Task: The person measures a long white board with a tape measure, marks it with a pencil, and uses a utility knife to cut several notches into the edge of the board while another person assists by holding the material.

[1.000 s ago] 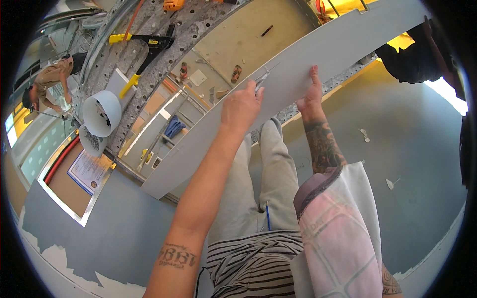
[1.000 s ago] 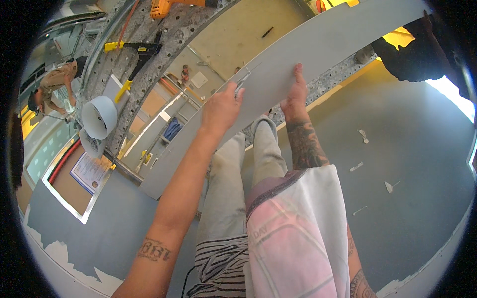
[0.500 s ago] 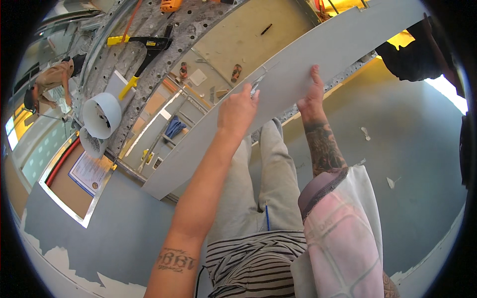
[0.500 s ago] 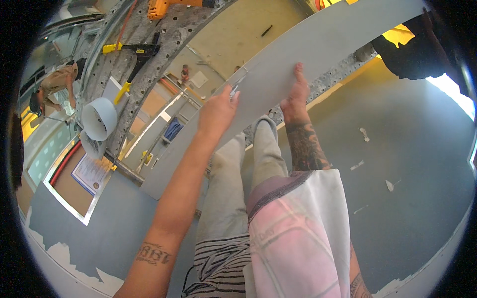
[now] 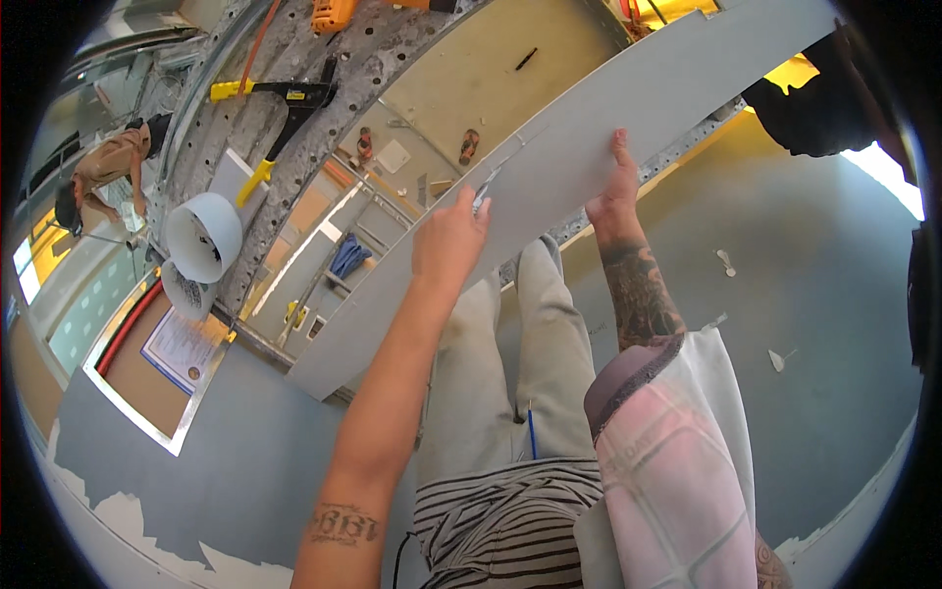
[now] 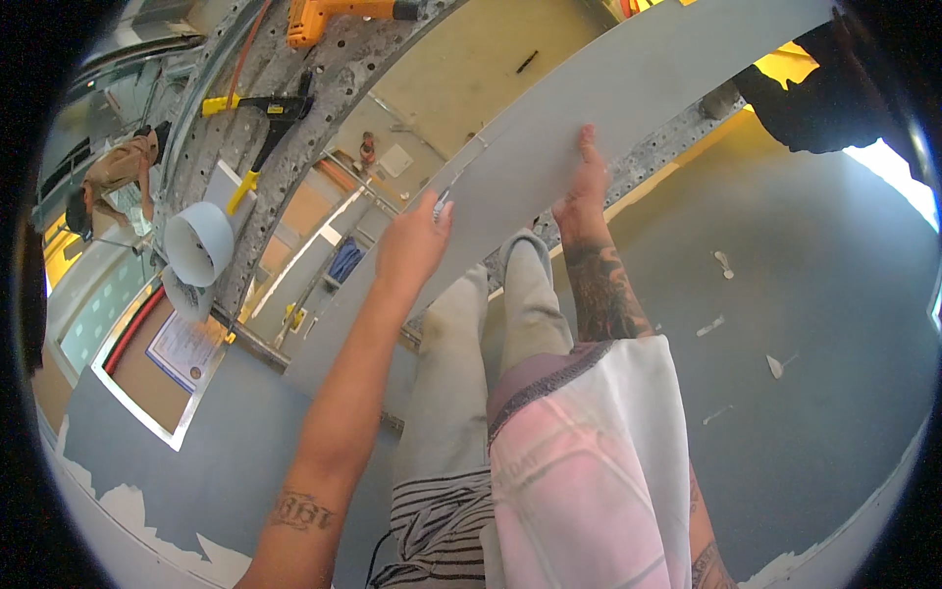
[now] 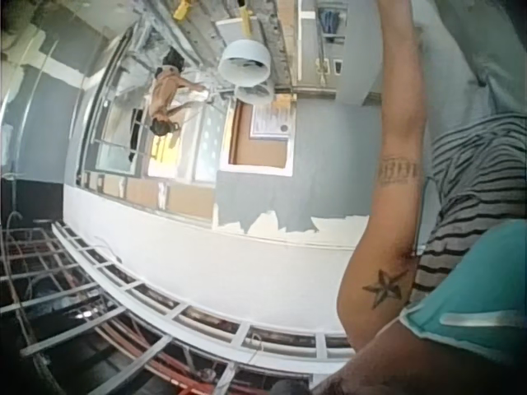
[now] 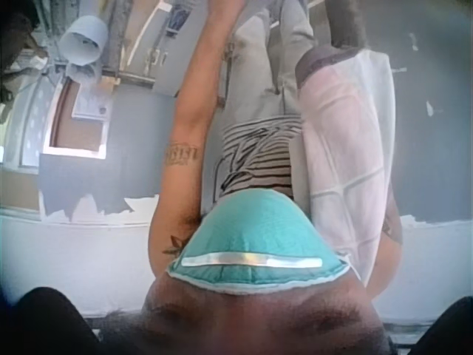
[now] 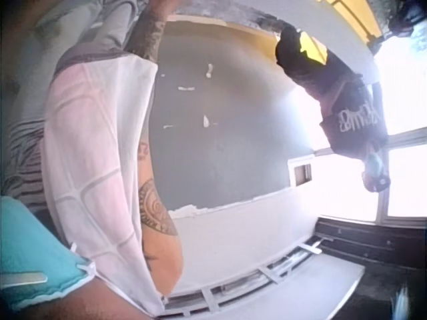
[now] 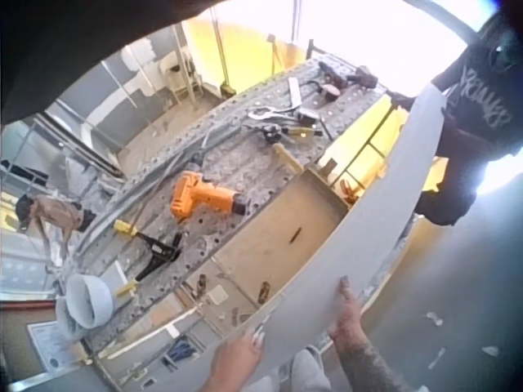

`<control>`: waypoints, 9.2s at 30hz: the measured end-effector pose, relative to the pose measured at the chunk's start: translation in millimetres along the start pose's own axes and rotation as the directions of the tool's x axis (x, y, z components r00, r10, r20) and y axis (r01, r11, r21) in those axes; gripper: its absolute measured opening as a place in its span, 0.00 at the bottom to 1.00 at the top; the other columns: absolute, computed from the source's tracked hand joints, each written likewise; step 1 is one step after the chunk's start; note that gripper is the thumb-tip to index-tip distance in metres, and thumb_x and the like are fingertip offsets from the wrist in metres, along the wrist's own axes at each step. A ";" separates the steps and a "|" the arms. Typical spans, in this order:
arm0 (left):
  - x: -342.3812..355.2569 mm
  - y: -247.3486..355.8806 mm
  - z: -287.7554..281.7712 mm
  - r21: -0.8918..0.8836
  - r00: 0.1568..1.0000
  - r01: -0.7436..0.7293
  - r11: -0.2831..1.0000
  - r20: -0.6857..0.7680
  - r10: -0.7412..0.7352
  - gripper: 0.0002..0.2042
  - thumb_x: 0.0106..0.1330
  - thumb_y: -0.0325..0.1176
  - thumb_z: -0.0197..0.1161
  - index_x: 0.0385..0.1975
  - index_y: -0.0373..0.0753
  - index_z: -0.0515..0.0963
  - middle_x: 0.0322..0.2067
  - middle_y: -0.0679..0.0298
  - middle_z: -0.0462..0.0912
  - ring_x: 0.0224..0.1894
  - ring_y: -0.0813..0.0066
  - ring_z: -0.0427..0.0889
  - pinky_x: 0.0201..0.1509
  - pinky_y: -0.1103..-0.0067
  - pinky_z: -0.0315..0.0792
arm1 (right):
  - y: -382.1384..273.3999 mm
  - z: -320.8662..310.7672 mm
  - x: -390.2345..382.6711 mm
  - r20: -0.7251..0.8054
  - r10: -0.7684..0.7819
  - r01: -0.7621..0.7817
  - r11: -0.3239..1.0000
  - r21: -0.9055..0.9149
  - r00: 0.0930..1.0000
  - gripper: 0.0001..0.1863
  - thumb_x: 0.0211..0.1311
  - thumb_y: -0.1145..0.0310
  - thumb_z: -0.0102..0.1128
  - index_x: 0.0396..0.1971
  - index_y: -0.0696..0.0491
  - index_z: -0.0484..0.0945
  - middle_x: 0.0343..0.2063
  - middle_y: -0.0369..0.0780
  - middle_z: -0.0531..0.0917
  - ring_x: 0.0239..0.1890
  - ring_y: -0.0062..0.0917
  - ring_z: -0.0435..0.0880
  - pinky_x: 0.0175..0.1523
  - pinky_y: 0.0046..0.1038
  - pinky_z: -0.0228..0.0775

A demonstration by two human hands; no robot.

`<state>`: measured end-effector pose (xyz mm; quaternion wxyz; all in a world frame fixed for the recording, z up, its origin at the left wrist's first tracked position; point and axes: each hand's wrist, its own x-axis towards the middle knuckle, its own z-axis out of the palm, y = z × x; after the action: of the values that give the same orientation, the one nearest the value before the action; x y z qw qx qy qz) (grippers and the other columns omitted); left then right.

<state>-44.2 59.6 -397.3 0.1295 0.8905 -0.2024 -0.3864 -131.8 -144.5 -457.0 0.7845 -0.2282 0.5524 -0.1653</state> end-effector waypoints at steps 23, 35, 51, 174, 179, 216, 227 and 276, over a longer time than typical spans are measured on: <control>127.3 -6.5 -32.2 -0.660 0.681 0.250 0.709 0.640 0.355 0.14 0.56 0.44 0.74 0.30 0.42 0.78 0.19 0.74 0.72 0.19 0.87 0.67 0.20 0.86 0.58 | -13.9 5.3 -18.1 0.002 0.076 -0.076 0.997 0.029 0.997 0.39 0.63 0.38 0.53 0.61 0.55 0.67 0.59 0.41 0.72 0.61 0.35 0.70 0.66 0.38 0.61; 115.4 -5.1 -4.3 -0.552 0.794 0.446 0.705 0.607 -0.027 0.16 0.58 0.46 0.69 0.31 0.37 0.82 0.22 0.62 0.81 0.22 0.75 0.77 0.25 0.77 0.68 | -20.8 23.1 -38.3 -0.041 0.032 -0.029 0.996 0.090 0.999 0.34 0.64 0.42 0.56 0.57 0.57 0.70 0.54 0.42 0.76 0.56 0.37 0.75 0.61 0.40 0.68; 162.0 -53.0 -21.2 -0.053 0.831 -0.168 0.984 -0.545 0.112 0.24 0.67 0.49 0.57 0.51 0.35 0.71 0.39 0.47 0.83 0.43 0.47 0.82 0.48 0.61 0.72 | -5.9 23.8 -30.4 0.020 0.068 -0.070 0.986 0.149 0.997 0.34 0.65 0.45 0.58 0.58 0.59 0.69 0.56 0.42 0.75 0.57 0.34 0.74 0.62 0.36 0.66; -179.6 -311.9 25.1 0.159 0.995 0.047 0.986 0.082 -0.061 0.17 0.72 0.47 0.51 0.37 0.36 0.71 0.24 0.51 0.84 0.31 0.52 0.86 0.35 0.63 0.79 | 359.0 -2.1 -177.4 0.025 0.270 -0.271 0.961 0.056 0.963 0.34 0.61 0.43 0.59 0.58 0.54 0.69 0.57 0.41 0.74 0.61 0.36 0.70 0.67 0.42 0.60; -184.8 -322.7 25.9 0.190 0.997 0.042 0.981 0.058 -0.054 0.17 0.72 0.47 0.51 0.38 0.37 0.70 0.23 0.51 0.83 0.30 0.51 0.85 0.34 0.62 0.79 | 358.3 6.3 -184.7 0.004 0.253 -0.253 0.967 0.040 0.968 0.34 0.61 0.43 0.60 0.58 0.53 0.69 0.58 0.40 0.73 0.61 0.36 0.69 0.67 0.42 0.59; -72.4 -321.0 13.6 -0.625 0.740 0.355 0.695 0.642 0.200 0.14 0.61 0.40 0.69 0.42 0.39 0.80 0.28 0.73 0.78 0.29 0.86 0.71 0.30 0.83 0.65 | 325.5 -7.5 -217.7 0.093 0.308 -0.310 0.950 0.016 0.947 0.34 0.62 0.45 0.61 0.60 0.52 0.67 0.60 0.37 0.71 0.64 0.31 0.66 0.70 0.36 0.53; -79.2 -329.3 55.5 -0.379 0.914 0.224 0.898 0.401 -0.059 0.16 0.64 0.43 0.65 0.38 0.33 0.80 0.29 0.62 0.83 0.30 0.73 0.79 0.35 0.73 0.73 | 332.9 -11.7 -215.1 0.113 0.308 -0.316 0.946 0.066 0.945 0.27 0.64 0.48 0.59 0.55 0.51 0.71 0.53 0.34 0.77 0.57 0.26 0.73 0.64 0.31 0.61; -368.4 -431.1 134.8 -0.891 0.543 -0.067 -0.450 0.346 -0.765 0.17 0.77 0.44 0.42 0.50 0.36 0.67 0.24 0.59 0.75 0.17 0.69 0.77 0.20 0.73 0.74 | 311.0 96.7 -233.7 0.439 0.382 0.576 -0.640 -0.509 0.813 0.34 0.50 0.42 0.69 0.45 0.59 0.78 0.37 0.49 0.81 0.44 0.41 0.80 0.51 0.36 0.70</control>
<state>-260.0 600.5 -420.0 0.6360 0.4853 0.5855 -0.1314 -116.7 253.6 -412.7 0.1780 -0.9016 0.0857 0.3848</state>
